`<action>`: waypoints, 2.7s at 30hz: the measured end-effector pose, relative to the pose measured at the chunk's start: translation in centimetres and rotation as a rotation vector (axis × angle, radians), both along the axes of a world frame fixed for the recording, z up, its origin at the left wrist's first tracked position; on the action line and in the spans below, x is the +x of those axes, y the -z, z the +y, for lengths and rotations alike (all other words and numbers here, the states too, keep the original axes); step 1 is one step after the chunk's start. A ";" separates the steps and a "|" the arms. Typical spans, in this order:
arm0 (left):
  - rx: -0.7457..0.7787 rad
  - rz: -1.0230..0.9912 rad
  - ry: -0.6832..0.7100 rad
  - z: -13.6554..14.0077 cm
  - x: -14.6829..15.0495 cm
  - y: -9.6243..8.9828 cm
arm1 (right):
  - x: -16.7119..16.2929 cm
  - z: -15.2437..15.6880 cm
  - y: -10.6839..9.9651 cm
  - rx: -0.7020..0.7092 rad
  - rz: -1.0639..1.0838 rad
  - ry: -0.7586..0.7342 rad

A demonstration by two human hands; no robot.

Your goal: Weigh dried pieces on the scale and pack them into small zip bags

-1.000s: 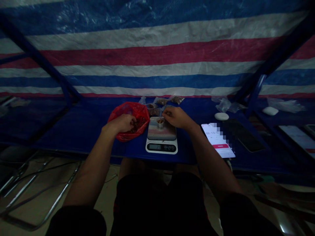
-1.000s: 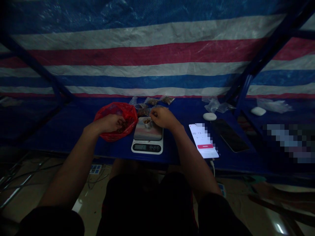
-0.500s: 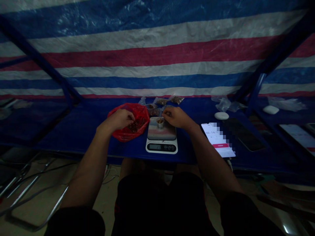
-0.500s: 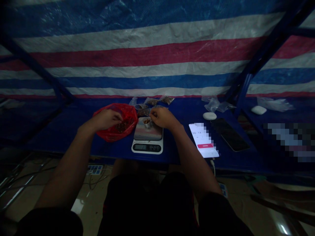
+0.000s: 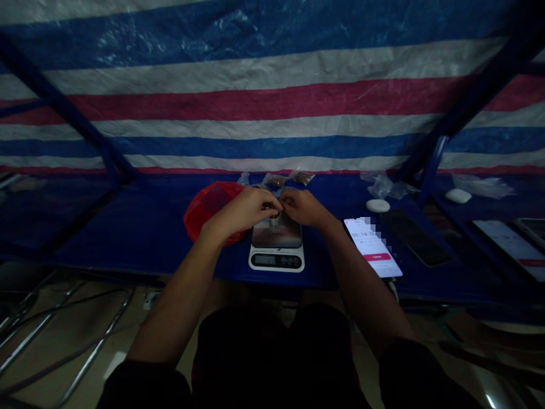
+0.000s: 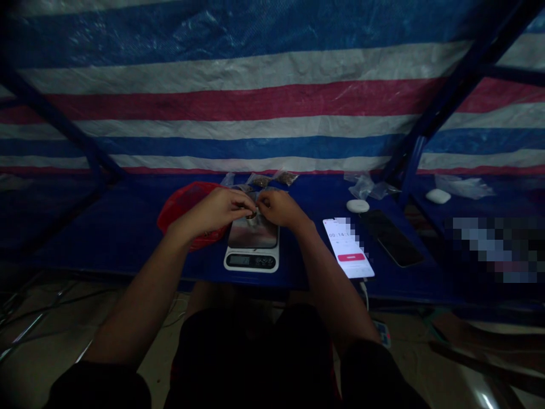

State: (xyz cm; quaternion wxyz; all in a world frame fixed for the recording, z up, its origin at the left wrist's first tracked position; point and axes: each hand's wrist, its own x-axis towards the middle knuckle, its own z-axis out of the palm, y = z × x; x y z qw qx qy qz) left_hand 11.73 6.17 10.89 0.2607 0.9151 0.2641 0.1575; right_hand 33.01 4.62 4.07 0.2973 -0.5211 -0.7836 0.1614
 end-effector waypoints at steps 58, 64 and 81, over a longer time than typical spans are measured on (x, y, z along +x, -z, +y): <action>-0.136 0.612 -0.295 -1.1 -10.0 1.8 | -0.3 0.1 0.0 -0.018 -0.005 0.034; -0.059 0.572 -0.298 0.3 -10.4 1.4 | -0.2 0.1 0.1 -0.013 -0.013 0.031; -0.086 0.543 -0.265 2.1 -8.6 0.3 | -0.1 0.0 -0.1 -0.027 0.019 0.027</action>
